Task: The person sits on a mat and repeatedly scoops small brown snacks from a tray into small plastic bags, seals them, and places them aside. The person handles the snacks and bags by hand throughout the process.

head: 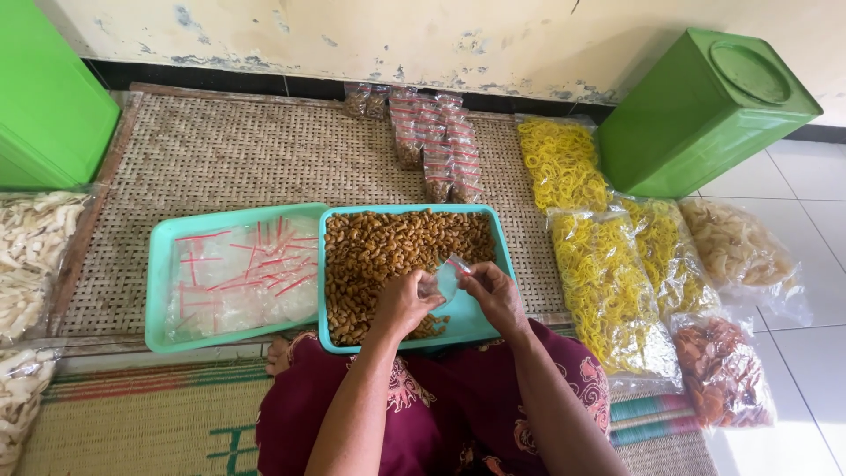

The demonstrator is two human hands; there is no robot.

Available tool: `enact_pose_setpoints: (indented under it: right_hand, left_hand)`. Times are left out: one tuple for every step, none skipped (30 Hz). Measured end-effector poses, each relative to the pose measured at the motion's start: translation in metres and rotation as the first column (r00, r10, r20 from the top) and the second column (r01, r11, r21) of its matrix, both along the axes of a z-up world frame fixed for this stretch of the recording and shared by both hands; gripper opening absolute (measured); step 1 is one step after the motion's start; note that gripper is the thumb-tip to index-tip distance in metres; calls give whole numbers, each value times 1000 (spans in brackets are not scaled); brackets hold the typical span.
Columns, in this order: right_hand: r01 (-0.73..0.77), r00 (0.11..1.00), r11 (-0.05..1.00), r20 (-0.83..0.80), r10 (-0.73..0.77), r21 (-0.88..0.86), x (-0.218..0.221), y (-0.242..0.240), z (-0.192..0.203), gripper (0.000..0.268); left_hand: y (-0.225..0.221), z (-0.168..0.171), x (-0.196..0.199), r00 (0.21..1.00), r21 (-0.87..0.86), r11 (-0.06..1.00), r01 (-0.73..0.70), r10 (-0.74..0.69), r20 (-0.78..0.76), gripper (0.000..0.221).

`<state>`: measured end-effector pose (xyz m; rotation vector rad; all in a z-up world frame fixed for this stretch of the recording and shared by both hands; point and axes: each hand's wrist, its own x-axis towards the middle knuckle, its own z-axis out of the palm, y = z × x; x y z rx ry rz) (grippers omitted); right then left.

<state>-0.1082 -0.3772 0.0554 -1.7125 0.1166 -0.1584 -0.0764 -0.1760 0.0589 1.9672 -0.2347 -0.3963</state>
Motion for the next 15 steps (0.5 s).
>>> enact_pose_setpoints:
  right_hand:
    - [-1, 1000, 1000, 0, 1, 0, -2, 1, 2, 16]
    - [-7, 1000, 1000, -10, 7, 15, -3, 2, 3, 16]
    - [-13, 1000, 999, -19, 14, 30, -5, 4, 5, 16]
    - [-10, 1000, 999, -20, 10, 31, -5, 3, 4, 16]
    - [-2, 1000, 999, -27, 4, 50, -4, 2, 3, 17]
    - [3, 999, 998, -33, -1, 70, -3, 2, 2, 18]
    - [5, 999, 997, -33, -3, 72, -2, 0, -2, 18]
    - [14, 999, 995, -40, -10, 96, -2, -3, -5, 18]
    - [23, 999, 992, -47, -17, 121, -1, -6, -9, 18]
    - [24, 999, 992, -47, -18, 121, -2, -6, -8, 18]
    - [33, 998, 992, -58, -26, 124, -2, -7, -7, 18]
    - [40, 997, 991, -69, -31, 127, -3, -6, -6, 18]
    - [39, 997, 991, -70, -30, 127, -4, -5, -5, 18]
    - [44, 996, 989, -77, -34, 140, -4, -4, -4, 18]
    - [49, 996, 987, -83, -37, 153, -5, -3, -3, 18]
  left_hand:
    - [-1, -1, -1, 1000, 0, 1000, -1, 1, 0, 39]
    - [-2, -1, -2, 1000, -69, 998, 3, -5, -29, 48]
    - [-3, -2, -2, 998, -138, 990, 4, -12, -58, 56]
    - [-4, 3, -4, 998, -138, 990, 7, -15, -59, 56]
    - [-5, 8, -5, 989, -203, 979, -10, -21, -146, 42]
    - [-6, 14, -6, 973, -264, 964, -33, -30, -231, 28]
    - [-5, 5, -3, 972, -263, 964, -32, -31, -231, 28]
    - [-6, -3, 1, 974, -245, 966, -77, 20, -224, 22]
    - [-6, -12, 4, 974, -228, 966, -122, 71, -217, 17]
    - [-3, -7, 4, 974, -228, 966, -121, 71, -217, 17]
    - [1, -3, 3, 965, -252, 952, -176, 116, -235, 20]
    - [5, 1, 2, 953, -274, 933, -232, 162, -255, 23]
    - [5, 5, 2, 953, -274, 933, -234, 163, -256, 23]
    - [5, 8, 1, 944, -302, 914, -269, 189, -269, 25]
    - [5, 12, 0, 935, -330, 894, -304, 214, -282, 28]
